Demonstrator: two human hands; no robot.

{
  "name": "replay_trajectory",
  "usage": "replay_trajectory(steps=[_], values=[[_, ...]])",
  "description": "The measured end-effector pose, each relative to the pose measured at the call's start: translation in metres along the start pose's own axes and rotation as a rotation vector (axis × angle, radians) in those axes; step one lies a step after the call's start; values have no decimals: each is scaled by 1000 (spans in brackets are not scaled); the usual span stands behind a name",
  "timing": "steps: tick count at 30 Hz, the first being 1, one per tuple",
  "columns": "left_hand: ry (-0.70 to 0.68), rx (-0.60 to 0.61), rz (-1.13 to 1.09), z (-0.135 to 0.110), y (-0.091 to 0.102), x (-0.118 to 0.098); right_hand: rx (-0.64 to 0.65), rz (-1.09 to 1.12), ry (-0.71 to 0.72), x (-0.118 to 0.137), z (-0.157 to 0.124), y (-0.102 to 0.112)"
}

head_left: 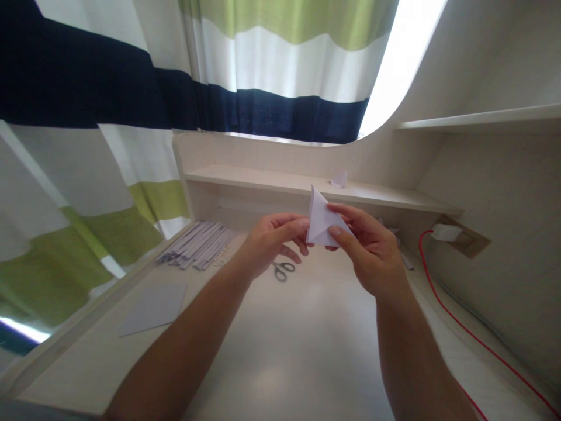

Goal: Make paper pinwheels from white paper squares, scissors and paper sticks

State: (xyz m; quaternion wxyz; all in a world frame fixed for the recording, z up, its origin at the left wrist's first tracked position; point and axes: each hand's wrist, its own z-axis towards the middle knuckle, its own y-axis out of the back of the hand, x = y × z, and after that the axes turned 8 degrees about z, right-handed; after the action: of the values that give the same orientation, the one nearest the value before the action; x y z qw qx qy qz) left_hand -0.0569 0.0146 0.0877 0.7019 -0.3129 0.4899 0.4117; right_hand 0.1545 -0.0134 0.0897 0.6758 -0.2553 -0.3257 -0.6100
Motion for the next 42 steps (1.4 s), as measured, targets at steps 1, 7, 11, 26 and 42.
replay_trajectory(steps=[1,7,11,26,42], values=[[-5,-8,28,-2,-1,-2,-20,4,12,-1,0,0],[7,-50,190,-9,-10,-9,-89,30,82,-3,1,-1],[-7,-58,241,-9,-11,-8,-89,47,102,-3,2,-1],[-62,-45,231,-10,-10,-6,-82,-19,120,-1,1,-2],[-55,-67,233,-9,-10,-9,-47,-72,113,-2,0,0]])
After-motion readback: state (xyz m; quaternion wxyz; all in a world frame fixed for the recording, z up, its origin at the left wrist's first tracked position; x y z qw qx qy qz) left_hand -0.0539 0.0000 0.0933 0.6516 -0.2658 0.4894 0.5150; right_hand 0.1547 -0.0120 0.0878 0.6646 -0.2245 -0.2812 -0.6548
